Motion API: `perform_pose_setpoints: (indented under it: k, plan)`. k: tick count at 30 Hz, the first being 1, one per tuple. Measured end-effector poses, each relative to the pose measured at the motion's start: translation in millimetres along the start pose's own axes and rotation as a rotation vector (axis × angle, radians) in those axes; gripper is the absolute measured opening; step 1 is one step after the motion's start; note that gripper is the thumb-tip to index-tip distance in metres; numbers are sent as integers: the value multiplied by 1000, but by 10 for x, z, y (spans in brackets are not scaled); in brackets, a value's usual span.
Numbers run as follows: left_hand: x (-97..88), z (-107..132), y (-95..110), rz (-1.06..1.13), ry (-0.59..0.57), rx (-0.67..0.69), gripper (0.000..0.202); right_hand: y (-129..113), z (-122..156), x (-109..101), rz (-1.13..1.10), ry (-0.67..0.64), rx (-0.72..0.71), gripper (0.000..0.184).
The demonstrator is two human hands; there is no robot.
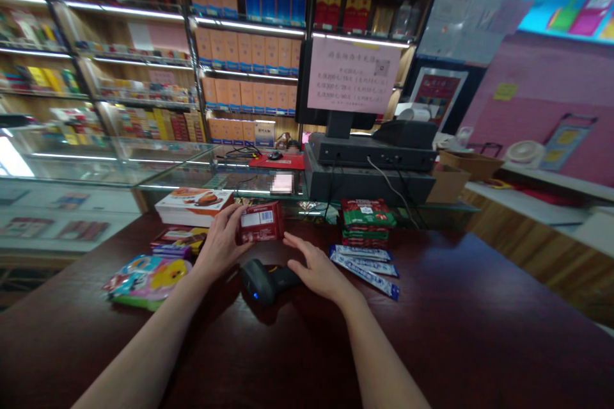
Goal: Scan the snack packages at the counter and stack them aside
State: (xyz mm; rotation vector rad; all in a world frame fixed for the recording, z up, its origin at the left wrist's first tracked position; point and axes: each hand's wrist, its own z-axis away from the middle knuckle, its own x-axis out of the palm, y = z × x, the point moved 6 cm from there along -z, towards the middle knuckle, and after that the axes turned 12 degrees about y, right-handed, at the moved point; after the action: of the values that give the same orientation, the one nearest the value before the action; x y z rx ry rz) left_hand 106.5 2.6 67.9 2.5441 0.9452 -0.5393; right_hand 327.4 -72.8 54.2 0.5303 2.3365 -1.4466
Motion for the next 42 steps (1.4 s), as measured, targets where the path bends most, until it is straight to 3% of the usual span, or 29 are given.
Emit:
perform_pose_setpoints:
  k: [4, 9, 14, 25, 31, 37, 42]
  plan:
    - [-14, -6, 11, -11, 11, -4, 87, -37, 76, -11, 89, -124, 5, 73]
    - [-1, 2, 0, -25, 13, -2, 88, -26, 115, 130, 211, -184, -76, 87]
    - [20, 22, -30, -38, 14, -8, 88, 9, 133, 246, 268, -200, -120, 81]
    - [40, 52, -76, -41, 22, -23, 86, -78, 123, 247, 278, -212, -159, 77]
    - [39, 57, -88, -38, 43, -13, 84, -124, 86, 156, 230, -127, -160, 76]
    - [42, 61, -114, -56, 66, -15, 83, -48, 38, -5, 138, 51, -122, 78]
    - [47, 65, -147, -63, 82, -16, 84, -28, 13, -133, 86, 97, -56, 79]
